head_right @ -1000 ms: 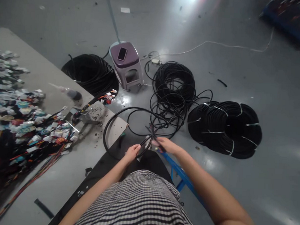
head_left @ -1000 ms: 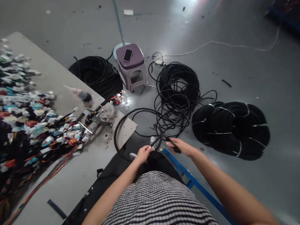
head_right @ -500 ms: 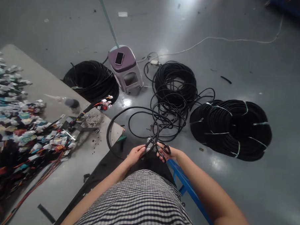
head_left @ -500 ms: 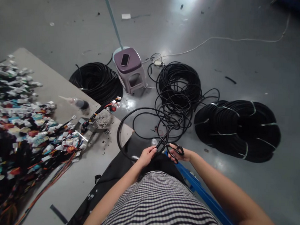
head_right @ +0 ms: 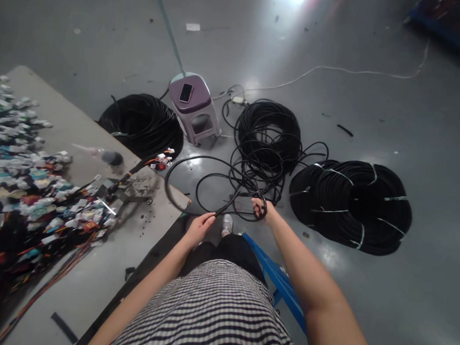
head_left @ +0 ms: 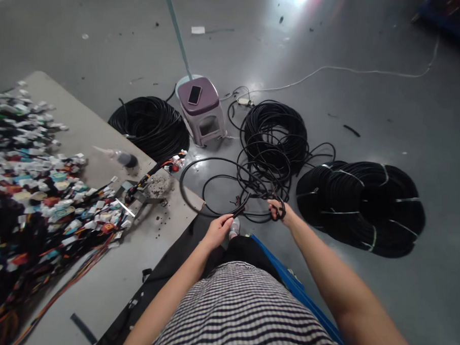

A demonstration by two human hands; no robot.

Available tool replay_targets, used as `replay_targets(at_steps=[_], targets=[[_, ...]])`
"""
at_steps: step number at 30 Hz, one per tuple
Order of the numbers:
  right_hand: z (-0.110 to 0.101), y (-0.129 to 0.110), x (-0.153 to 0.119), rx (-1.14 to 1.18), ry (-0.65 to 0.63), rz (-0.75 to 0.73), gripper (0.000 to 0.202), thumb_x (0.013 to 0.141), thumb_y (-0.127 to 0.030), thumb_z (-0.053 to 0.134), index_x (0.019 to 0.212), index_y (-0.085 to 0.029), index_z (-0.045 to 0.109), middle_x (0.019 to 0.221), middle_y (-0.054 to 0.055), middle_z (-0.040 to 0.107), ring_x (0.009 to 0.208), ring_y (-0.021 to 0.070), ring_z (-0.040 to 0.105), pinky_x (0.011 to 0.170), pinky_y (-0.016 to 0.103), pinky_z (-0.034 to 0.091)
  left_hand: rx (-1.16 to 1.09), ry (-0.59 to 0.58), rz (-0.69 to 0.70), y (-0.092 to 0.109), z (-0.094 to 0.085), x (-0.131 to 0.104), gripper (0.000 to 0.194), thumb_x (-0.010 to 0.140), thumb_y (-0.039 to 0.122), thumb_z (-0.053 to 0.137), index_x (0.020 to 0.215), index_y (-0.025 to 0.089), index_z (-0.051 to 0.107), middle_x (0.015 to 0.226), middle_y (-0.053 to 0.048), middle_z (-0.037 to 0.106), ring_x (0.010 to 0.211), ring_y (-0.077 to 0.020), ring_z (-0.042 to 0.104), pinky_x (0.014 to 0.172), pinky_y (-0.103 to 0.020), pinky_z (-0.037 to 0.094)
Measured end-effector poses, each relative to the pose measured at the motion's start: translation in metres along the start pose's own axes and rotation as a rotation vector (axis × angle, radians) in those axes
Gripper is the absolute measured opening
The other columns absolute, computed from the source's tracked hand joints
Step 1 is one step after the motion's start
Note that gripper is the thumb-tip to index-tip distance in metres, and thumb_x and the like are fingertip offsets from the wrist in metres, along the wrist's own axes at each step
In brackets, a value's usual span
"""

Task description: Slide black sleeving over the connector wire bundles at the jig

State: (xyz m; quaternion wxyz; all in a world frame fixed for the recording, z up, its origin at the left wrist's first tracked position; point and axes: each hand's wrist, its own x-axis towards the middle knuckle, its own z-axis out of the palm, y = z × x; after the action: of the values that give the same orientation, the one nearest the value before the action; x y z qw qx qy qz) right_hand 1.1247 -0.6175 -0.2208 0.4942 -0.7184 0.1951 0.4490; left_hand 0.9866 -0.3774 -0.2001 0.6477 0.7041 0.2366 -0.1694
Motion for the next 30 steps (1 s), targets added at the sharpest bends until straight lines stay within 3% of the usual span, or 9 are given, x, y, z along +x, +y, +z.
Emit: replay_targets(at_steps=[3,5,8,12,14,17,21,26,30], targets=[[0.005,-0.027,-0.001,-0.317,0.113,-0.06,0.03,0.074,-0.038,0.07,0.066,-0.017,0.051,0.053,0.0,0.047,0.05,0.0123,0.044,0.05,0.023,0.032,0.001,0.004,-0.059,-0.011,-0.029,-0.039,0.051,0.082,0.058,0.056,0.104,0.014,0.071,0.084,-0.005,0.069,0.078,-0.0181,0.06,0.071,-0.027,0.047],[0.045,-0.041,-0.014,-0.743,0.088,-0.222,0.023,0.073,-0.035,0.073,0.073,-0.016,0.059,0.069,0.005,0.06,0.066,0.0177,0.056,0.061,0.026,0.037,-0.034,0.025,-0.151,-0.031,-0.048,-0.074,0.052,0.082,0.06,0.054,0.101,0.014,0.069,0.068,-0.001,0.06,0.063,-0.0147,0.052,0.06,-0.025,0.04],[0.15,-0.045,-0.046,-1.257,-0.148,-0.539,0.023,0.08,-0.037,0.067,0.088,-0.016,0.066,0.088,0.01,0.068,0.088,0.0254,0.063,0.084,0.034,0.039,-0.128,0.123,-0.28,-0.07,-0.065,-0.133,0.052,0.08,0.062,0.054,0.094,0.014,0.068,0.058,0.003,0.049,0.055,-0.0128,0.043,0.055,-0.025,0.033],[0.301,-0.031,-0.079,-1.549,-0.422,-0.746,0.025,0.086,-0.03,0.062,0.099,-0.01,0.067,0.096,0.015,0.069,0.095,0.027,0.064,0.098,0.039,0.032,-0.266,0.285,-0.347,-0.111,-0.059,-0.203,0.052,0.075,0.065,0.056,0.086,0.014,0.067,0.062,0.001,0.05,0.058,-0.0133,0.043,0.056,-0.026,0.032],[0.356,-0.025,-0.085,-1.626,-0.488,-0.789,0.02,0.086,-0.02,0.06,0.099,-0.008,0.068,0.1,0.017,0.068,0.098,0.0266,0.063,0.101,0.039,0.03,-0.329,0.366,-0.331,-0.119,-0.053,-0.228,0.054,0.077,0.065,0.055,0.089,0.014,0.067,0.062,0.002,0.049,0.058,-0.0131,0.043,0.057,-0.026,0.032],[0.407,-0.02,-0.087,-1.697,-0.531,-0.843,0.02,0.086,-0.013,0.057,0.1,-0.005,0.069,0.103,0.022,0.066,0.101,0.028,0.062,0.101,0.041,0.032,-0.372,0.464,-0.273,-0.124,-0.052,-0.255,0.054,0.083,0.062,0.052,0.103,0.013,0.067,0.063,0.002,0.051,0.06,-0.013,0.045,0.06,-0.025,0.034],[0.422,-0.006,-0.103,-1.653,-0.472,-0.968,0.032,0.094,-0.034,0.053,0.106,-0.008,0.07,0.115,0.022,0.061,0.113,0.0308,0.054,0.096,0.038,0.039,-0.408,0.607,-0.224,-0.132,-0.065,-0.277,0.047,0.089,0.055,0.047,0.106,0.014,0.064,0.064,0.002,0.052,0.061,-0.0123,0.047,0.06,-0.024,0.035],[0.391,0.04,-0.15,-0.966,-0.568,-0.826,0.048,0.094,-0.054,0.042,0.105,-0.016,0.069,0.104,0.013,0.067,0.099,0.0265,0.06,0.091,0.037,0.045,-0.39,0.892,-0.138,-0.141,-0.089,-0.276,0.033,0.093,0.043,0.044,0.095,0.015,0.06,0.071,0.0,0.055,0.064,-0.0127,0.049,0.062,-0.024,0.038],[0.386,0.054,-0.171,-0.785,-0.565,-0.713,0.046,0.082,-0.06,0.053,0.093,-0.018,0.068,0.099,0.012,0.068,0.096,0.0283,0.06,0.091,0.039,0.045,-0.295,0.848,-0.035,-0.133,-0.106,-0.26,0.021,0.09,0.032,0.049,0.098,0.015,0.06,0.079,-0.004,0.061,0.07,-0.0151,0.052,0.066,-0.026,0.041]])
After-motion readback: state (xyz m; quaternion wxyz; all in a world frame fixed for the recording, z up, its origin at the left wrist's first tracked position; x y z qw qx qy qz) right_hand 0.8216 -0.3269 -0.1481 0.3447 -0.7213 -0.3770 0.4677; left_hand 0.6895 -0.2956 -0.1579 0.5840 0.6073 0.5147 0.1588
